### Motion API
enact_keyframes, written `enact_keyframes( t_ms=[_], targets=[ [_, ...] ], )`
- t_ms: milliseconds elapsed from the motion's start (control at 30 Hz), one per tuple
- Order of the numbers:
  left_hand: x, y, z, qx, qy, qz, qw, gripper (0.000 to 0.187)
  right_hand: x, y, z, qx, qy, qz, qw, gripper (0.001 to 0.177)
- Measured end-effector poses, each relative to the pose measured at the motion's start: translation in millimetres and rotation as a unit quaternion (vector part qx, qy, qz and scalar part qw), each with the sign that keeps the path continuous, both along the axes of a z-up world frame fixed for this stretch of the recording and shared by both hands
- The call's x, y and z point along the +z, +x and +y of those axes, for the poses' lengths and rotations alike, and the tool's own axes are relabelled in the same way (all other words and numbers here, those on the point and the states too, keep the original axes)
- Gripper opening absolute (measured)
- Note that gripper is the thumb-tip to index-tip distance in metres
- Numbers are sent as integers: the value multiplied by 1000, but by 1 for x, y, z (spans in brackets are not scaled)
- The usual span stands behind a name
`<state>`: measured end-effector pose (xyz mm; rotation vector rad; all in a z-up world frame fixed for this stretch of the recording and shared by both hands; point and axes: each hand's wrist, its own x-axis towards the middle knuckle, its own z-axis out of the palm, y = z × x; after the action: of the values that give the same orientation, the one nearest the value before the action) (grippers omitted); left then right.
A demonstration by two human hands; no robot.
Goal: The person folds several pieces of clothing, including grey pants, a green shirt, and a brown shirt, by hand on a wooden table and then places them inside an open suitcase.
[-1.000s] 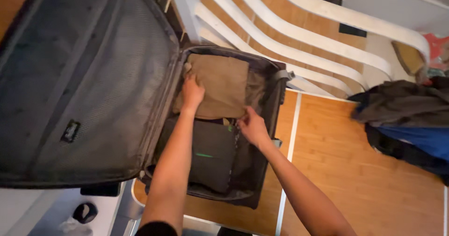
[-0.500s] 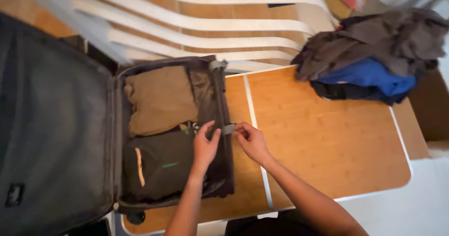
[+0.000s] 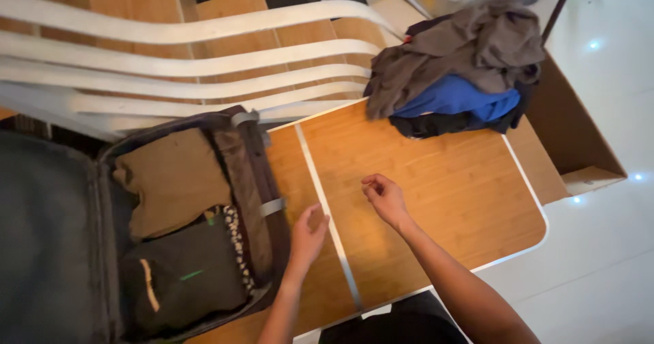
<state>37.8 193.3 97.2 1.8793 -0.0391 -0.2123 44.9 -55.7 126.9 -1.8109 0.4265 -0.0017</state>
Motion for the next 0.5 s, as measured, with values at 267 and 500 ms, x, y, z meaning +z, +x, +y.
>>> enact_keyframes(
  t_ms=[267,500],
  targets=[
    [-124,-55,-61,127,-258,448,847,30,-13,-5,-111,-46,41,-13,998,18],
    [-120,-79,-149,103,-273,480,827,32,-20,-32,-191,-73,81,36,993,20]
  ],
)
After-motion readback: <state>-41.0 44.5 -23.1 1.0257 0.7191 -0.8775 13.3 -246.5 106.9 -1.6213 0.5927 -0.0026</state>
